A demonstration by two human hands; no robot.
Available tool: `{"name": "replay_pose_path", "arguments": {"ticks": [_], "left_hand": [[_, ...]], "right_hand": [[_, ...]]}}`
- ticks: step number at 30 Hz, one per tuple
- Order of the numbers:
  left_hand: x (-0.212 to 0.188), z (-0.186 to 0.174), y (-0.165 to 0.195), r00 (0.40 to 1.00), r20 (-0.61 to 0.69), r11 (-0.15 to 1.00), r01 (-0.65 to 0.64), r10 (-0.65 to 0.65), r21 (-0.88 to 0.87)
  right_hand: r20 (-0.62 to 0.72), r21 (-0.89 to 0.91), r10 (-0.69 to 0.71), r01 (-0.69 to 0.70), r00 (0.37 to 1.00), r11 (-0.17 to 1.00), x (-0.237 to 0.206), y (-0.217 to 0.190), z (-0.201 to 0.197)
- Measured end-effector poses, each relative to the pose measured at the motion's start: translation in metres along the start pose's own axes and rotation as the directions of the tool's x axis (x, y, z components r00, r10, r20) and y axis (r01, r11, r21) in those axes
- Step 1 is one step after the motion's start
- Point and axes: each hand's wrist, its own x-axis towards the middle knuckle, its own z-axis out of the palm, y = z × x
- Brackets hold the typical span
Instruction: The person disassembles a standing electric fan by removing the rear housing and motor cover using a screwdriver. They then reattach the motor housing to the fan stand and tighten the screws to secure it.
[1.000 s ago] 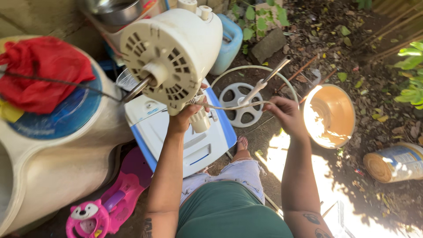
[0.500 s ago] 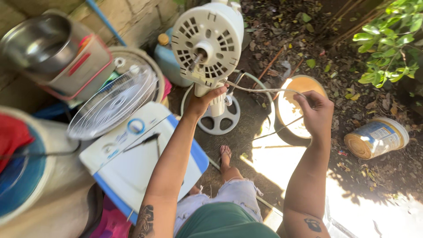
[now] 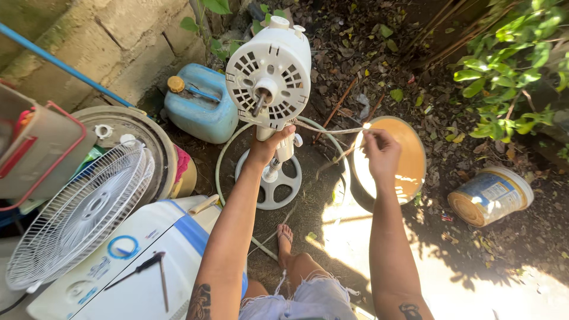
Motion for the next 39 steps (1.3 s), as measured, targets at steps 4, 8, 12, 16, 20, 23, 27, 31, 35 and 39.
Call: {"name": "replay_pose_path", "arguments": {"ticks": [4,8,12,16,20,23,27,31,35,39], "left_hand": [[0.033,-0.007,-0.041,0.999,-0.037,1.0,-0.028,0.028,-0.011],[0.049,-0.019,-0.071,0.992,0.024,0.992,-0.121,0.12,0.025],[0.048,-0.031,-0.096,1.0,0.02,0.993,0.006,-0.009,0.117],[0.044,-0.042,-0.117,0.997,0.033,0.943,-0.077,0.07,0.323],[0.038,-0.048,-0.134,0.885,0.205,0.749,-0.464,0.418,0.473],[0.032,-0.045,-0.143,0.987,-0.006,0.948,0.159,-0.163,0.276],[0.03,-0.047,-0.153,0.902,0.244,0.793,-0.429,0.355,0.433],[0.041,-0.056,-0.168,0.703,0.441,0.246,-0.648,0.559,0.721],[0.049,-0.059,-0.179,0.93,0.332,0.977,-0.194,0.155,0.085],[0.048,-0.058,-0.181,0.929,0.306,0.974,-0.225,0.207,0.026]], "right_hand": [[0.11,0.171,0.089,-0.107,0.99,0.979,0.018,0.073,0.043],[0.163,0.184,0.008,-0.038,0.987,0.982,0.015,0.119,0.084],[0.207,0.237,0.068,-0.117,0.976,0.964,-0.004,0.139,0.112],[0.219,0.306,0.087,-0.153,0.972,0.94,-0.017,0.144,0.135],[0.151,0.379,0.107,-0.158,0.983,0.912,-0.029,0.147,0.15],[0.025,0.536,0.014,-0.025,1.0,0.844,-0.04,0.156,0.16],[-0.026,0.533,0.005,0.01,1.0,0.846,-0.046,0.176,0.167],[0.036,0.513,0.006,-0.024,0.999,0.858,-0.048,0.188,0.168],[0.166,0.638,0.027,-0.129,0.986,0.759,-0.051,0.188,0.163],[0.247,0.658,-0.026,-0.148,0.969,0.738,-0.057,0.18,0.157]]}}
